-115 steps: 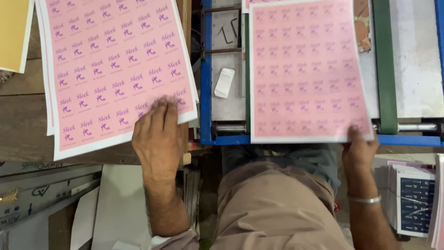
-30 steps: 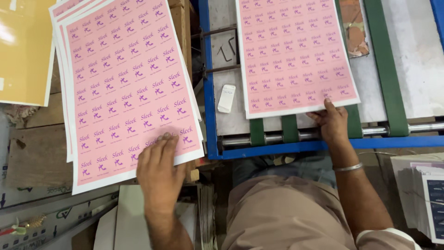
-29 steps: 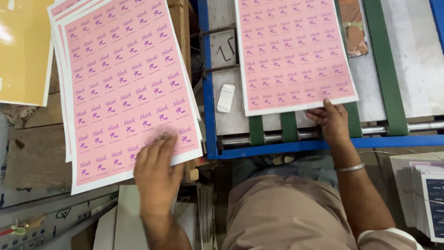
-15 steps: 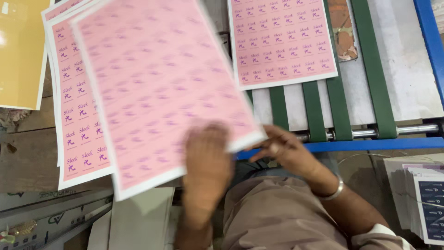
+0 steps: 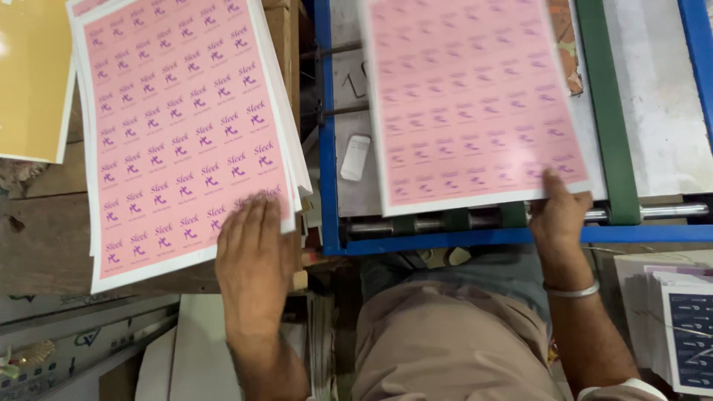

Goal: The person repeatedly picks up sheets of pink stickers from a stack and feeds them one by one into a blue and green machine. The person handles the sheets with both hands, aligning them before insertion. The process is continuous throughout the clip.

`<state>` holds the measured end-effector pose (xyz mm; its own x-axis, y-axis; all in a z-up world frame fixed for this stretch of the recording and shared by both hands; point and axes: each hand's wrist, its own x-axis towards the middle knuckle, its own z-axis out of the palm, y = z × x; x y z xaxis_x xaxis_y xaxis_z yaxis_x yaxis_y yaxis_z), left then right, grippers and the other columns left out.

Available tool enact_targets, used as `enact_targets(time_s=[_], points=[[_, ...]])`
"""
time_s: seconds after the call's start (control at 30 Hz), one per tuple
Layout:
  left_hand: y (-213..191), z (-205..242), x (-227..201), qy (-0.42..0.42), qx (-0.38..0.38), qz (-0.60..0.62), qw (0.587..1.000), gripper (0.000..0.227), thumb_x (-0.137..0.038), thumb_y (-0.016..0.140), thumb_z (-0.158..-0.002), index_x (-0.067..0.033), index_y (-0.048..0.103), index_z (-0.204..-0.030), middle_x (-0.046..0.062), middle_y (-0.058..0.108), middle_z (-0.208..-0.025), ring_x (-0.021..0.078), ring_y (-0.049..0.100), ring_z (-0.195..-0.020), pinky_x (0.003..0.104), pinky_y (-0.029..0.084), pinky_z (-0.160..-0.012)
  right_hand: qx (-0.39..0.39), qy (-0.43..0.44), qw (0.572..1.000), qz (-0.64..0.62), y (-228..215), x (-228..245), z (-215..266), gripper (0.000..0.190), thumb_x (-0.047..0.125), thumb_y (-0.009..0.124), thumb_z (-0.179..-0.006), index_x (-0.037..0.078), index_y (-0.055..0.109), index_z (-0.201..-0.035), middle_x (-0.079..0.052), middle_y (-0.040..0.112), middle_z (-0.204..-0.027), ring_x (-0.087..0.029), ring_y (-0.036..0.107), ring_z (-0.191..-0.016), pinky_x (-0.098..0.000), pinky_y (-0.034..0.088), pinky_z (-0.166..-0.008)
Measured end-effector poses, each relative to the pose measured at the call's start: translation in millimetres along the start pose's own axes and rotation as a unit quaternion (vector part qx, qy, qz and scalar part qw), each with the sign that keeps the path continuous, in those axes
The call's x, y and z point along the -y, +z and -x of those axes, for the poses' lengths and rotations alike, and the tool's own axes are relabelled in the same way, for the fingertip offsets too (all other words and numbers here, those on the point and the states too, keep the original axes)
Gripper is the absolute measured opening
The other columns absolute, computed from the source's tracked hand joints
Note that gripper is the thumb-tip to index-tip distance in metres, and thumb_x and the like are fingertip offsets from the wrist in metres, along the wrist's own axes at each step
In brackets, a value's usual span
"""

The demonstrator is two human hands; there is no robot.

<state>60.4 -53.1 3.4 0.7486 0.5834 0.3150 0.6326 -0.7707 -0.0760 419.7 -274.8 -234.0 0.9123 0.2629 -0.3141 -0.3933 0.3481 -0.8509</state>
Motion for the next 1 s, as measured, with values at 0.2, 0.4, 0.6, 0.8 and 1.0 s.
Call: enact_targets(time_s=[0.2, 0.4, 0.6, 0.8, 1.0], points=[[8.4, 7.4, 9.0, -0.017, -0.047, 0.055, 0.997, 0.035, -0.007, 0.071, -0.093, -0.0017, 0.07, -0.127, 0.014, 0.069, -0.129, 0.0301, 0.067, -0.123, 0.044, 0.055, -0.105, 0.044, -0.061, 0.997, 0.025, -71.2, -17.3, 22.4, 0.037, -0.003, 0.061, -0.104, -0.002, 0.052, -0.139, -0.01, 0.064, -0.13, -0.018, 0.067, -0.115, -0.0297, 0.058, -0.097], [22.4, 7.4, 9.8, -0.027, -0.109, 0.027, 0.993, 0.038, -0.013, 0.074, -0.09, -0.0033, 0.071, -0.127, 0.015, 0.072, -0.128, 0.0326, 0.068, -0.123, 0.044, 0.052, -0.105, 0.029, -0.052, 0.996, 0.066, -103.4, -31.5, 69.9, 0.029, -0.002, 0.063, -0.104, -0.007, 0.059, -0.132, -0.011, 0.067, -0.124, -0.017, 0.067, -0.109, -0.0289, 0.057, -0.096], [24.9, 9.6, 11.7, -0.031, -0.119, 0.022, 0.992, 0.028, -0.008, 0.078, -0.091, -0.0082, 0.073, -0.118, 0.006, 0.073, -0.118, 0.0258, 0.07, -0.114, 0.04, 0.055, -0.096, 0.041, -0.075, 0.993, 0.085, -75.1, -38.4, 60.2, 0.029, 0.003, 0.068, -0.105, -0.008, 0.059, -0.131, -0.011, 0.066, -0.122, -0.014, 0.065, -0.107, -0.0262, 0.054, -0.094], [30.1, 13.0, 9.0, -0.035, -0.142, 0.032, 0.989, 0.036, -0.01, 0.082, -0.082, -0.0076, 0.071, -0.116, 0.007, 0.071, -0.116, 0.0265, 0.069, -0.111, 0.042, 0.053, -0.097, 0.033, -0.122, 0.987, 0.104, -41.7, -60.7, 11.0, 0.035, 0.008, 0.069, -0.106, -0.008, 0.053, -0.133, -0.013, 0.064, -0.127, -0.015, 0.064, -0.111, -0.0264, 0.054, -0.098], [26.4, 15.4, 5.8, -0.032, -0.113, 0.035, 0.992, 0.051, -0.007, 0.079, -0.071, -0.004, 0.07, -0.121, 0.011, 0.07, -0.12, 0.0314, 0.066, -0.114, 0.045, 0.049, -0.101, 0.034, 0.004, 0.998, 0.057, -19.9, -68.1, -27.6, 0.044, 0.012, 0.066, -0.105, -0.009, 0.046, -0.137, -0.016, 0.061, -0.127, -0.022, 0.067, -0.108, -0.037, 0.06, -0.092]])
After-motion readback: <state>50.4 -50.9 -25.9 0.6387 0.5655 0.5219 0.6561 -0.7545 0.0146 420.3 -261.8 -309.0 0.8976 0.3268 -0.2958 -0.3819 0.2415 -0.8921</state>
